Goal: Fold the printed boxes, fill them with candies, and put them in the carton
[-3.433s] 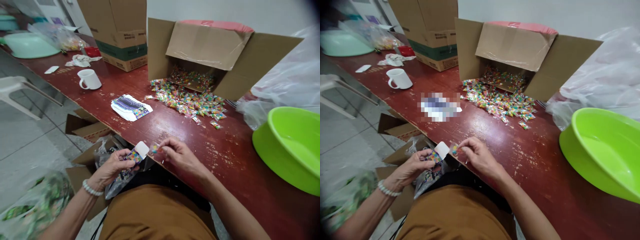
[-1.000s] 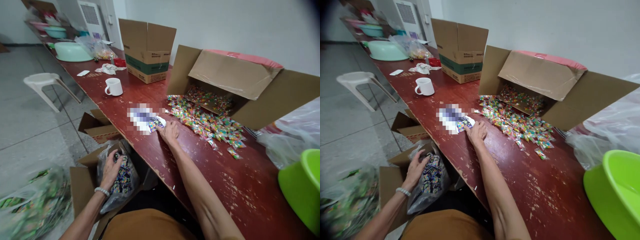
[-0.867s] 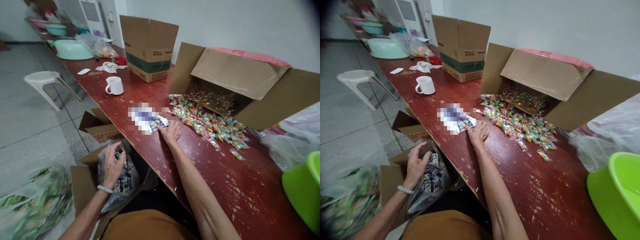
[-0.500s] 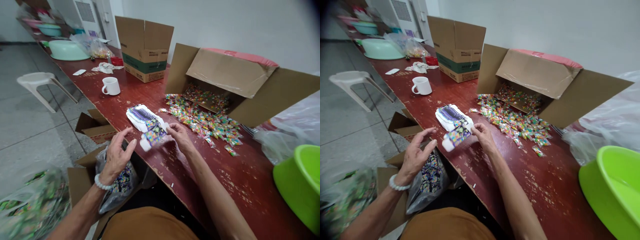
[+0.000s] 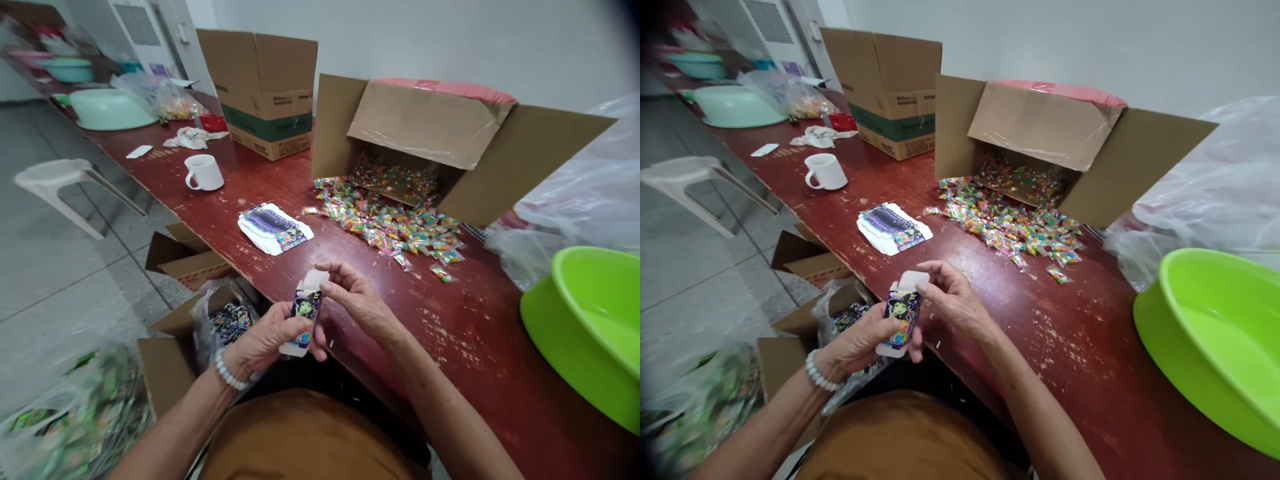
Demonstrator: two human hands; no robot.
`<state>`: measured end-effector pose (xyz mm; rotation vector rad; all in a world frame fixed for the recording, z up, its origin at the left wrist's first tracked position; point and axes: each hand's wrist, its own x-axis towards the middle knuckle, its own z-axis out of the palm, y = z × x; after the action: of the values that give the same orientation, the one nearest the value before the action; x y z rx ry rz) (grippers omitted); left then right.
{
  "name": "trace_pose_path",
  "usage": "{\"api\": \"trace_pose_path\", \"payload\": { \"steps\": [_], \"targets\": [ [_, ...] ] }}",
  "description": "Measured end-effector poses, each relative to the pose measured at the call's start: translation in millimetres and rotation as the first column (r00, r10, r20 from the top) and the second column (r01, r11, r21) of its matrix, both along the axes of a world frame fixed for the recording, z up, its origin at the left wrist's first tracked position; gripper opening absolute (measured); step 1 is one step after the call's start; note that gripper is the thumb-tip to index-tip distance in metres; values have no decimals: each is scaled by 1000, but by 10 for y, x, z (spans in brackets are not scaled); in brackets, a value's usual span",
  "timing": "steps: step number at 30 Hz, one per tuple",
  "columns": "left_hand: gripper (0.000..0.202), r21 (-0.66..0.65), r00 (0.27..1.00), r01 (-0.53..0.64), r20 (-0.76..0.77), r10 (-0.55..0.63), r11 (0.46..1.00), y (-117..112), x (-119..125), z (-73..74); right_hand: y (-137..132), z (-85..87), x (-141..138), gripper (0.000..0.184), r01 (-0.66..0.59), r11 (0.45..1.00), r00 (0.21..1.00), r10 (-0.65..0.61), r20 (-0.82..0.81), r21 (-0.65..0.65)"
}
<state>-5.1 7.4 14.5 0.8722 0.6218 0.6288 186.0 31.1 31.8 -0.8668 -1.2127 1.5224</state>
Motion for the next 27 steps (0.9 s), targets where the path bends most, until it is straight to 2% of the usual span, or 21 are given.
{"api": "trace_pose_path", "payload": {
  "steps": [4,7,9,12,14,17,20,22,24,27],
  "targets": [
    [39,92,991,-89,-92,98,992,-27,50,69,-201,4,-80,45,-38,995,994,29,-105,-90],
    [37,62,964,-203,-161,210,977,-40,107,32,-284,-66,-162,37,-48,983,992,26,-123,-179],
    [36,65,943,-266,-188,274,962,-37,140,-15,-279,-114,-205,30,31,981,997,-44,-64,-192],
    [33,179,914,-319,-202,352,931,-23,166,-54,-221,-141,-228,19,232,971,969,-225,99,-61],
    [32,297,871,-384,-198,450,874,-17,167,-51,-185,-133,-218,16,334,941,923,-338,186,55],
    [55,417,774,-497,-184,606,761,-37,164,-46,-166,-134,-202,28,427,893,853,-449,265,140],
    [70,480,715,-538,-176,677,693,-79,178,-81,-181,-181,-219,30,427,894,860,-448,245,135],
    [66,509,717,-524,-170,676,683,-96,185,-119,-196,-230,-245,23,379,921,911,-388,141,90],
    [60,516,739,-500,-164,653,695,-92,174,-152,-207,-273,-259,19,325,945,945,-326,26,35],
    [50,477,793,-458,-161,587,750,-59,125,-169,-194,-305,-222,18,274,962,962,-274,-4,14]
  ]
}}
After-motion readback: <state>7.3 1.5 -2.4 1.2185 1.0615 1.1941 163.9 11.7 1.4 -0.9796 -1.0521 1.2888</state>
